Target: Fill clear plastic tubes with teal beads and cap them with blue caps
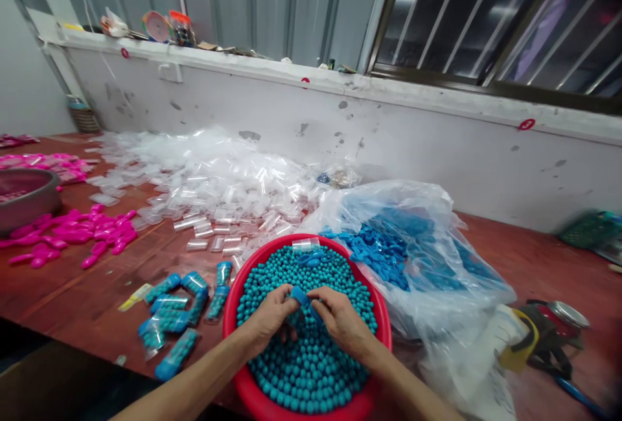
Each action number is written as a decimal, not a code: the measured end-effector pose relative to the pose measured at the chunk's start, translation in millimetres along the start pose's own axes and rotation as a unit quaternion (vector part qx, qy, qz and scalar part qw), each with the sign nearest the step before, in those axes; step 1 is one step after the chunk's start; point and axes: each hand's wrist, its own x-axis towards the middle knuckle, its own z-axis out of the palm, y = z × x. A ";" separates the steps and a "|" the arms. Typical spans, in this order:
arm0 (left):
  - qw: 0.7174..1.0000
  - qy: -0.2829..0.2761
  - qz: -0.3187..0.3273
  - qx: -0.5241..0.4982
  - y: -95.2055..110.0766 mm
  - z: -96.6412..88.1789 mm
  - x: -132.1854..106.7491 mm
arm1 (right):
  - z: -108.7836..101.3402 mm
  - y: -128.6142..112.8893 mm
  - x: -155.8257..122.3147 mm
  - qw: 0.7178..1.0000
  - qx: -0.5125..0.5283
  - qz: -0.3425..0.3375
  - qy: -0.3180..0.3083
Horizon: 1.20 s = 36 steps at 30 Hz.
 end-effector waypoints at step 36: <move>0.997 -0.038 0.057 -0.024 0.5 5.0 -4.9 | 3.9 1.5 -2.4 0.988 0.056 0.125 0.077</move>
